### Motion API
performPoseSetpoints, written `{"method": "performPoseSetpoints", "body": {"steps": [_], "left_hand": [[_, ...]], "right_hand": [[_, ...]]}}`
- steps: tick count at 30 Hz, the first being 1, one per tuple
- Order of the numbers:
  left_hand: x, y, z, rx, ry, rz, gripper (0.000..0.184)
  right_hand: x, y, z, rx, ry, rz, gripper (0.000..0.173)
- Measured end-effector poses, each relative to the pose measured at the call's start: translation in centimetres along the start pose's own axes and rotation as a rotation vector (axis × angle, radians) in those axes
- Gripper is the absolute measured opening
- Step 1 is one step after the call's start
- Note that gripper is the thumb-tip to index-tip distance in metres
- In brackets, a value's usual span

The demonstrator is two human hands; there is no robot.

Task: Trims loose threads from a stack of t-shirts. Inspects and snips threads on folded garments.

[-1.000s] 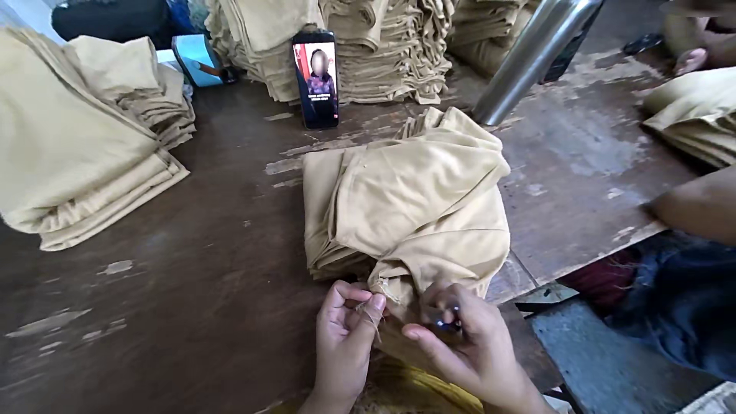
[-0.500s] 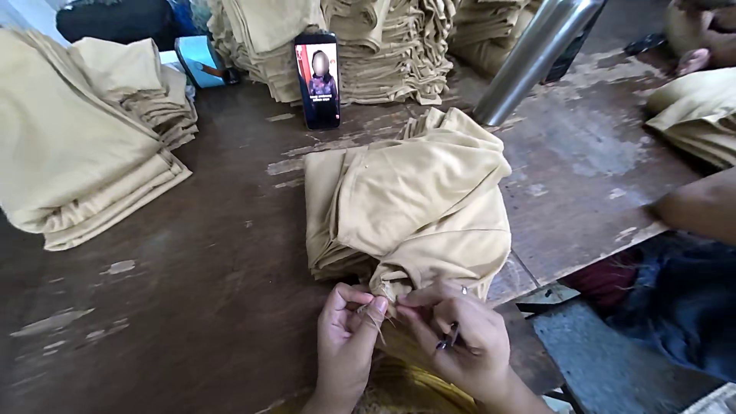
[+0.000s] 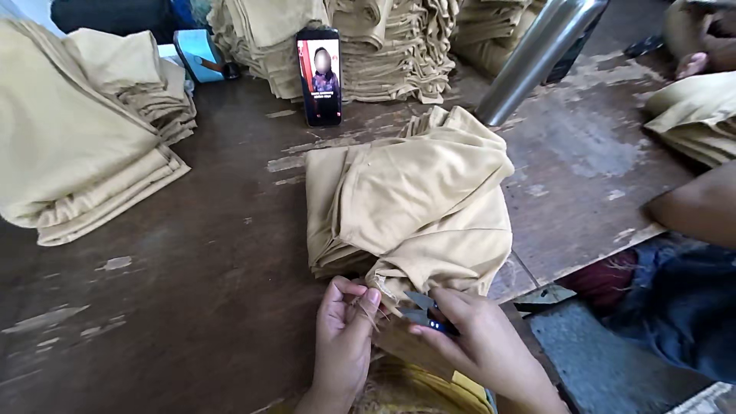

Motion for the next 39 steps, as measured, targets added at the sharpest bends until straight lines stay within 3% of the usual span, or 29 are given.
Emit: {"method": "performPoseSetpoints", "body": {"steps": [10, 15, 21, 24, 28, 30, 34, 36, 39], "left_hand": [[-0.2, -0.1, 0.0, -0.011, -0.019, -0.004, 0.011], [-0.1, 0.0, 0.1, -0.009, -0.020, -0.015, 0.011], [-0.1, -0.1, -0.1, -0.014, -0.034, -0.026, 0.018], [0.0, 0.4, -0.1, -0.045, -0.135, -0.136, 0.015], [1.3, 2.2, -0.6, -0.153, -0.492, -0.614, 0.010], [2.1, 2.8, -0.9, -0.242, -0.578, -0.828, 0.006], [2.5, 3.2, -1.1, -0.368, -0.437, -0.905, 0.001], [2.4, 3.2, -1.1, -0.347, -0.390, -0.870, 0.001], [2.1, 3.0, -0.9, -0.290, -0.414, -0.861, 0.003]], "right_hand": [[-0.8, -0.9, -0.6, 0.042, -0.013, 0.113, 0.055], [-0.5, -0.7, -0.4, 0.074, -0.016, 0.039, 0.056], [0.3, -0.1, -1.3, 0.253, -0.046, 0.001, 0.047], [1.4, -0.6, -1.8, 0.277, -0.018, 0.016, 0.023], [2.2, 1.1, -0.1, 0.445, 0.111, -0.418, 0.006], [2.3, 2.0, 1.0, 0.409, 0.103, -0.506, 0.002], [2.4, 1.3, 1.8, 0.006, -0.021, -0.160, 0.031], [1.9, 0.7, 1.6, -0.068, -0.001, -0.019, 0.054], [1.4, 0.1, 1.2, -0.104, 0.045, 0.139, 0.062]]}}
Point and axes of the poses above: each hand's wrist, its own z-axis away from the middle knuckle, its own y-axis out of the back of the hand, x = y × z, the point moved 1 cm from there along -z, towards the middle knuckle, and after that the axes turned 9 degrees about y, right-handed, at the moved point
